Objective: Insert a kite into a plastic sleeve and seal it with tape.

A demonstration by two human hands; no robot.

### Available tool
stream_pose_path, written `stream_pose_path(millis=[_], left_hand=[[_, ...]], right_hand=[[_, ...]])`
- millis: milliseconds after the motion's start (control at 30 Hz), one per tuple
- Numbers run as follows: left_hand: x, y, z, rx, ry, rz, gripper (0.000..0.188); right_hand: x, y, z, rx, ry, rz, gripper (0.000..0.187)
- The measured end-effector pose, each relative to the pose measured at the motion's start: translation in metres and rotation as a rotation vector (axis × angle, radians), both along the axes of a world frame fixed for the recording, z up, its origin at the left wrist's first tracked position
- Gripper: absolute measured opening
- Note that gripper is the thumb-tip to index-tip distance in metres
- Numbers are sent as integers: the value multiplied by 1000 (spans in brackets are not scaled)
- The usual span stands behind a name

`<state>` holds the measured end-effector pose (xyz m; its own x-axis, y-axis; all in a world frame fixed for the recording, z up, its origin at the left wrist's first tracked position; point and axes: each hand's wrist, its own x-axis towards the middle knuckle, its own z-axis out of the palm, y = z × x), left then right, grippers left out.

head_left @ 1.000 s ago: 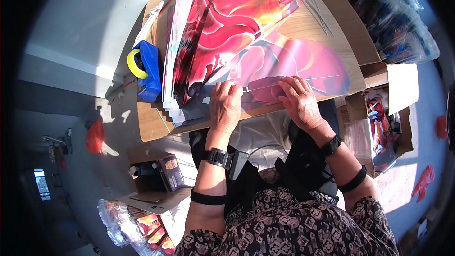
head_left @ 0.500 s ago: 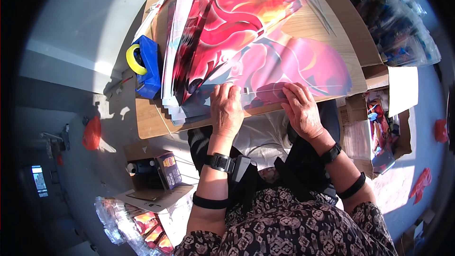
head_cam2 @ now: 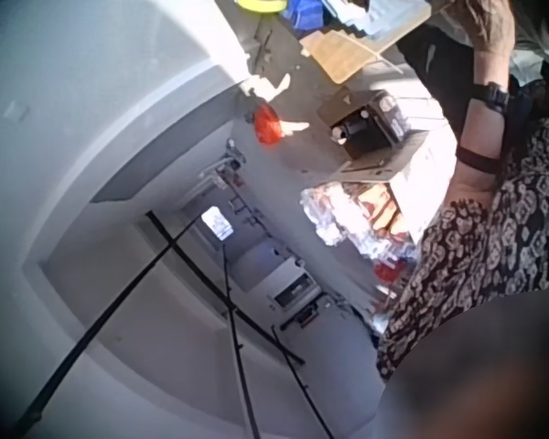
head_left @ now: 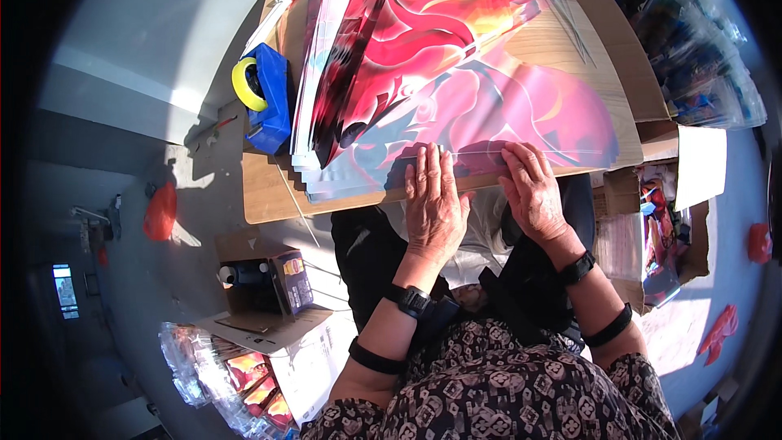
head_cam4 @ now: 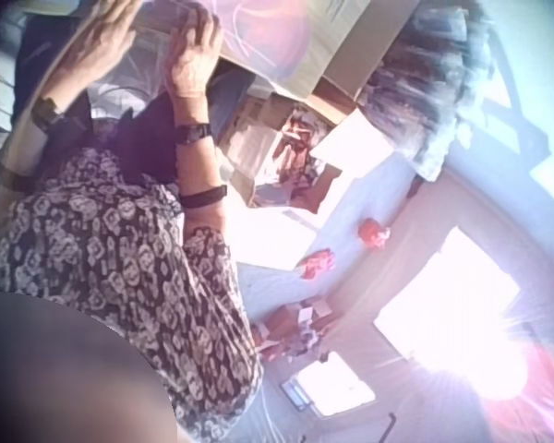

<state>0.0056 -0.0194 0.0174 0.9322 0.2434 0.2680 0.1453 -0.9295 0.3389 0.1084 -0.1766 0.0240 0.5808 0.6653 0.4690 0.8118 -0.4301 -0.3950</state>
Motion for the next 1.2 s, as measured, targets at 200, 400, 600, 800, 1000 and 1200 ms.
stream_pose_path(millis=[200, 400, 600, 800, 1000, 1200], left_hand=[[-1, 3, -1, 4, -2, 1, 77], [-1, 4, -1, 11, -9, 17, 76], [-1, 6, -1, 3, 5, 10, 77], [-1, 6, -2, 9, 1, 6, 77], [-1, 7, -3, 13, -3, 22, 78], [-1, 10, -1, 25, -29, 10, 71]], right_hand=[[-3, 2, 1, 8, 7, 0, 48], [-5, 5, 0, 2, 29, 4, 49], [-5, 5, 1, 4, 25, 3, 49], [-5, 6, 1, -4, 25, 2, 50], [-6, 7, 1, -5, 18, 13, 51], [-6, 7, -1, -18, 7, 12, 52]])
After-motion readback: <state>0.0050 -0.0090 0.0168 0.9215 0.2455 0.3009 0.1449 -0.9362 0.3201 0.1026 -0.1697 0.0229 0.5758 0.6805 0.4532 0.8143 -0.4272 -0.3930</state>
